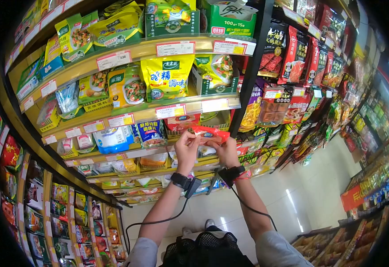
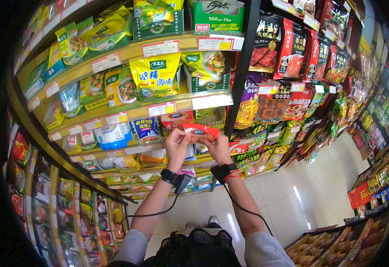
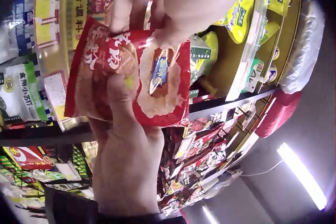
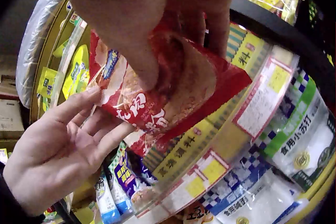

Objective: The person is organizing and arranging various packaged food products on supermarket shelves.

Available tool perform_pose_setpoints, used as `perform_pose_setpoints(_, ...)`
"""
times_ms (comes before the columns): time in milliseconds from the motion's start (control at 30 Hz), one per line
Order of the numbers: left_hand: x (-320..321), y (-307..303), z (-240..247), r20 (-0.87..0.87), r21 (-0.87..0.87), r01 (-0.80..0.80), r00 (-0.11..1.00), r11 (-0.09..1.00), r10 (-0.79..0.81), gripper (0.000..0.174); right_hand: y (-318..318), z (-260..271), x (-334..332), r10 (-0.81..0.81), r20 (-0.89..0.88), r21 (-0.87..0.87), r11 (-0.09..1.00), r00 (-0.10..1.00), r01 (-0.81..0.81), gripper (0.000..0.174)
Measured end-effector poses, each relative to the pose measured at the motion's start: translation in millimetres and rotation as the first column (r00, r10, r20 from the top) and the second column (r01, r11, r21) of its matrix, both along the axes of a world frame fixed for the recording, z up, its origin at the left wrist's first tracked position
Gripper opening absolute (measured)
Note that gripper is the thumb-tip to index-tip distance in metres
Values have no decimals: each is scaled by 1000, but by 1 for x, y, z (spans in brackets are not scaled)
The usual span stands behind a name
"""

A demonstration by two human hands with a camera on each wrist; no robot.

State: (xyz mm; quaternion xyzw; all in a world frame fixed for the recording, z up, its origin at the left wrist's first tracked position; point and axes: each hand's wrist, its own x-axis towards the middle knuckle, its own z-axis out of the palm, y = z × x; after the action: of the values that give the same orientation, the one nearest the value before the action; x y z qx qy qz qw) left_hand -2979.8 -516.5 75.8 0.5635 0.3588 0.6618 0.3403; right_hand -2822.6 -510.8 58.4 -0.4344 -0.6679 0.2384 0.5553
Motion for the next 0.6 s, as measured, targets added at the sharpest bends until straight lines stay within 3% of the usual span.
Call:
perform_pose_setpoints(33, 9, 5, 3, 46, 24, 45, 998, 999, -46, 16, 5, 3, 13, -31, 37, 85, 996, 999, 28, 20)
perform_pose_setpoints(133, 30, 18, 14, 102, 96, 99, 989, 990, -109, 16, 18, 24, 30, -67, -61, 43, 997, 996, 70, 16)
perform_pose_setpoints(200, 37, 37, 14, -23, 144, 25, 1000, 989, -22, 17, 32, 33, 40, -47, -59, 42, 998, 997, 49, 14)
perform_pose_setpoints(267, 41, 52, 13, -64, 161, -10, 998, 987, 21, 17, 53, 29, 44, -129, 41, 240, 964, 991, 116, 15)
perform_pose_setpoints(333, 38, 58, 11, 45, 111, 22, 999, 994, -28, 17, 59, 27, 39, -123, 34, 243, 964, 992, 111, 15)
perform_pose_setpoints(467, 33, 63, 7, 23, 86, -33, 999, 996, 31, 14, 71, 22, 32, -60, 8, 188, 980, 998, 57, 18)
perform_pose_setpoints(533, 37, 68, 1, 17, 75, -46, 999, 996, 45, 13, 71, 24, 34, 7, -16, 56, 998, 1000, -6, 17)
perform_pose_setpoints(600, 39, 65, 6, 15, 63, -59, 998, 996, 58, 12, 79, 16, 35, -47, 37, 127, 991, 998, 42, 16)
